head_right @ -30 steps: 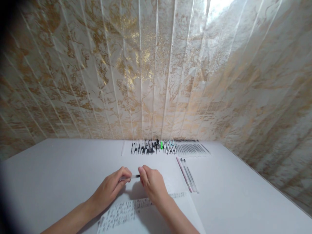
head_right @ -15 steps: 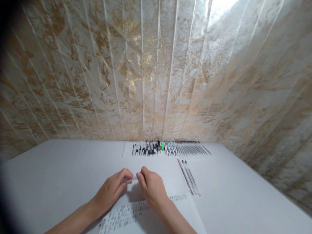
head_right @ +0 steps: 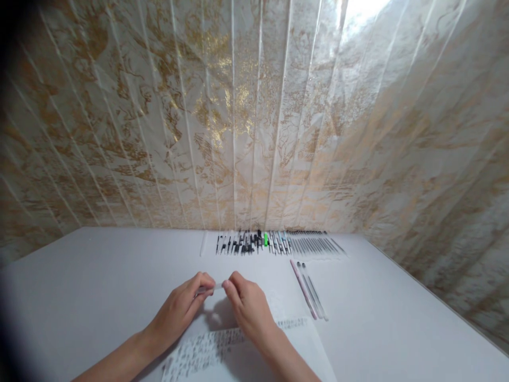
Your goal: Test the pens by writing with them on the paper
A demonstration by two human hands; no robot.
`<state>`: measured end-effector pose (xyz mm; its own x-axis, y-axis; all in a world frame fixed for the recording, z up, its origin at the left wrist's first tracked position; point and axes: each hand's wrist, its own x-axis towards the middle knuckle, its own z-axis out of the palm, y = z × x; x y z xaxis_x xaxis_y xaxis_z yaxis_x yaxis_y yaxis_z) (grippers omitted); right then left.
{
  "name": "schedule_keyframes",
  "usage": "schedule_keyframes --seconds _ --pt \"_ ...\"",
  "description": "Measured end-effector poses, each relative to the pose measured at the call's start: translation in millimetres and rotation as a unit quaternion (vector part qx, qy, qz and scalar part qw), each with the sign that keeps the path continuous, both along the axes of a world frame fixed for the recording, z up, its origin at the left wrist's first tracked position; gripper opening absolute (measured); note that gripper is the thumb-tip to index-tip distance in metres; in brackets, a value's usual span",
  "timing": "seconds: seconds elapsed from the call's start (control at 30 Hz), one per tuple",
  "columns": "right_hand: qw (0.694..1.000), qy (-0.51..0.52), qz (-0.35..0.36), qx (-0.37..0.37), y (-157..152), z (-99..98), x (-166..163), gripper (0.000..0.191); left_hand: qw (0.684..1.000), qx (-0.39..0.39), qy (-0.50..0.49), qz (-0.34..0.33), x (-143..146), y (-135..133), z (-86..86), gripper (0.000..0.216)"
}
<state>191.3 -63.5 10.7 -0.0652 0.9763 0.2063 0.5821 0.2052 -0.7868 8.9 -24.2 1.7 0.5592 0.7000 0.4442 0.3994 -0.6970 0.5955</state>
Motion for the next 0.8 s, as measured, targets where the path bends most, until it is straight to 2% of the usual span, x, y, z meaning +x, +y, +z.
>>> schedule_keyframes --seconds 0.1,0.27,0.4,0.53,0.63,0.7,0.8 --pt "1.0 0.031 -0.003 0.003 0 -2.4 0 0.029 1.0 0.008 0.003 -0.003 0 0 0.1 0.01" --pt "0.994 0.098 0.016 -0.044 3 -7.9 1 0.041 0.999 0.036 0.011 -0.014 1 -1 -1.0 0.013" --pt "0.993 0.118 0.005 -0.024 4 -7.7 0 0.038 0.997 0.075 0.015 -0.016 2 -3 0.5 0.015" --pt "0.966 0.231 0.017 -0.114 4 -6.7 -3 0.048 0.989 0.143 0.044 -0.019 2 -3 3.5 0.017" --pt "0.944 0.283 0.027 -0.169 5 -7.8 -3 0.053 0.986 0.163 0.037 -0.017 1 -3 5.1 0.016" --pt "0.927 0.324 0.028 -0.186 6 -7.2 -2 0.053 0.99 0.136 0.003 -0.021 1 -5 7.7 0.015" --pt "0.917 0.363 0.053 -0.154 3 0.9 -3 0.042 0.994 0.013 -0.11 -0.006 7 -14 17.0 0.009"
